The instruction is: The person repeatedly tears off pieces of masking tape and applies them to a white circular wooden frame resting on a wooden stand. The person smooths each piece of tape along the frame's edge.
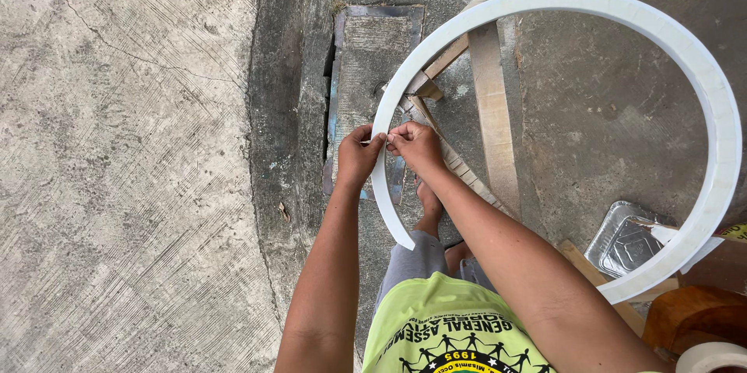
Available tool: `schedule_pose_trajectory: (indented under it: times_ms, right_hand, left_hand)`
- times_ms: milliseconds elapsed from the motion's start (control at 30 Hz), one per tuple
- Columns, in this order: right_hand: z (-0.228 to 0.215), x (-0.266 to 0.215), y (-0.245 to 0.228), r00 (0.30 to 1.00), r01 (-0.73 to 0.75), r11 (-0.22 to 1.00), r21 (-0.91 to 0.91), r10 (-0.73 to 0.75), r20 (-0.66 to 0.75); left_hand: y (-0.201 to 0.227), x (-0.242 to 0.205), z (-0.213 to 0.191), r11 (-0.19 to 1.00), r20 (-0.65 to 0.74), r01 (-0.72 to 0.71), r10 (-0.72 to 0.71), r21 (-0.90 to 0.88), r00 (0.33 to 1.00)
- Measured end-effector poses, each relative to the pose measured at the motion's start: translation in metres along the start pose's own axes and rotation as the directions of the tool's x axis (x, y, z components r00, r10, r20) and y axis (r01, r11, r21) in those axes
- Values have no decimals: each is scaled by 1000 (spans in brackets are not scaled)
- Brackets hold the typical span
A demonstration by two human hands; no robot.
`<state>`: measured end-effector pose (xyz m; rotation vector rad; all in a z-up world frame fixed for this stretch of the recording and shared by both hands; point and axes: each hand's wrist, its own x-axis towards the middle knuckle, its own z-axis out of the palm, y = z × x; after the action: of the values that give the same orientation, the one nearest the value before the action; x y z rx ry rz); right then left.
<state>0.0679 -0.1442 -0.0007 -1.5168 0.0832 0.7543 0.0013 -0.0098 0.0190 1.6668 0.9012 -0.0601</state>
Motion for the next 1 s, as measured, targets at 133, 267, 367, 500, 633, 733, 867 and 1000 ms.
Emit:
schedule_pose_trajectory:
  times_ms: [133, 267, 367, 500, 633, 733, 867, 1000]
  right_hand:
    - [0, 1, 5, 1000, -1, 1000, 10, 1, 2]
    - [1, 4, 11, 1000, -1, 1000, 21, 1, -3]
    - [2, 3, 11, 1000, -12, 1000, 25, 12, -13]
    - [5, 8, 19, 999, -11, 1000, 4, 11, -36]
    - [5, -2, 8, 998, -18, 1000, 7, 18, -61]
    - [4, -7, 9, 997, -27, 1000, 14, 28, -67]
    - [5, -8, 13, 998, -17, 997, -69, 13, -57]
    - [10, -24, -6, 999, 21, 995, -100, -25, -45]
  left_hand:
    - [-6, 4, 3, 1000, -8, -19, 19, 0, 1000]
    - [-7, 3, 4, 999, -15, -43, 44, 27, 999]
    - [-4, -1, 3, 999, -20, -47, 48, 27, 999]
    - [-4, -2, 7, 997, -36, -70, 71, 22, 997]
    - [-2, -10, 6, 998, -58, -53, 51, -26, 997]
    - [-6, -16, 6, 988, -70, -12, 1, -155, 998]
    - [-20, -20, 9, 975, -50, 29, -41, -220, 998]
    - [-16, -24, 12, 971, -66, 23, -39, -237, 997]
